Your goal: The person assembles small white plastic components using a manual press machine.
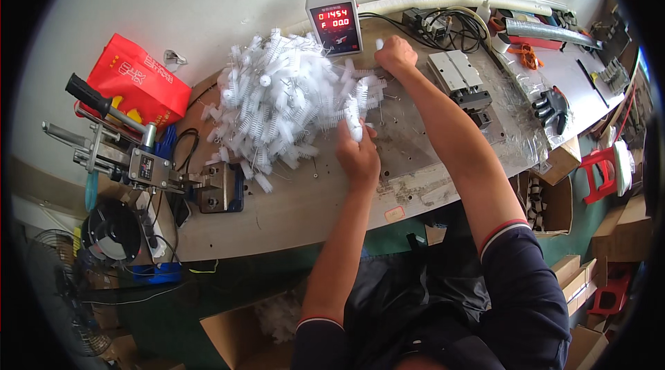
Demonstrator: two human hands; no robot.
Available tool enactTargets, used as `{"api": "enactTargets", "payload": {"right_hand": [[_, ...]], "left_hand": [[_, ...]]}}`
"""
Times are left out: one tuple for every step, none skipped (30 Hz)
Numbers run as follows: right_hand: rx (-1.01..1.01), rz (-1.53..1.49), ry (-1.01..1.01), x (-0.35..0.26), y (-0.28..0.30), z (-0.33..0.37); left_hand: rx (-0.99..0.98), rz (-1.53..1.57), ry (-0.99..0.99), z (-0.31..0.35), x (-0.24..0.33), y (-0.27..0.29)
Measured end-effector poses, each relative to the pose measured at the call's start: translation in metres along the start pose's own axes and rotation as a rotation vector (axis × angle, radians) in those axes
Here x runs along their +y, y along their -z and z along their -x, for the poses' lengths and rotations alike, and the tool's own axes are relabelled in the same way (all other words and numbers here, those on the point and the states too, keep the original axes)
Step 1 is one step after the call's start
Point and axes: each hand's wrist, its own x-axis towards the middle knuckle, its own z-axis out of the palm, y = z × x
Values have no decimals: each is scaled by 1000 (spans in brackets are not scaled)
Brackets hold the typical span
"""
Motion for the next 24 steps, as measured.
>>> {"api": "enactTargets", "payload": {"right_hand": [[26,-66,-68,0,6,3],[32,-57,-71,3,14,7],[69,-126,-56,12,24,13],[108,-193,-39,18,36,22],[116,-185,-40,26,44,37],[75,-289,53,39,52,57],[32,-390,142,53,60,82],[-3,-455,174,65,68,112],[-33,-517,201,80,76,141],[-3,-515,219,99,83,168],[26,-513,239,117,89,189],[33,-501,224,131,96,206],[37,-498,158,142,103,220],[47,-492,85,156,111,228],[59,-483,69,169,117,231],[102,-451,64,180,119,231],[143,-421,60,188,119,231],[183,-370,61,194,119,230],[187,-371,58,197,121,228],[163,-358,15,198,122,225],[138,-345,-26,199,122,224],[136,-346,-25,200,120,223],[154,-320,-21,200,117,222],[171,-294,-17,201,115,221]], "left_hand": [[12,-1,-12,1,-1,0],[19,1,-24,2,-2,-2],[11,14,-21,2,-4,-5],[36,-47,-22,1,-10,-7],[66,-112,-24,0,-15,-6],[82,-126,-50,-2,-19,-5],[100,-99,-40,-2,-19,-4],[106,-112,-46,-3,-20,1],[105,-121,-51,-4,-20,4],[95,-98,10,-4,-13,4],[84,-77,72,-4,-7,3],[69,-115,32,-4,-8,4],[68,-116,-24,-4,-10,5],[44,-94,3,-1,-1,0],[23,-75,29,2,7,-2],[23,-74,-5,1,5,-4],[12,-70,-7,1,2,-4],[15,-81,-2,2,0,-3],[20,-95,3,2,0,-2],[15,-100,10,4,1,-1],[14,-100,8,3,1,-1],[16,-97,17,4,1,0],[19,-95,27,4,0,0],[22,-95,29,5,0,0]]}}
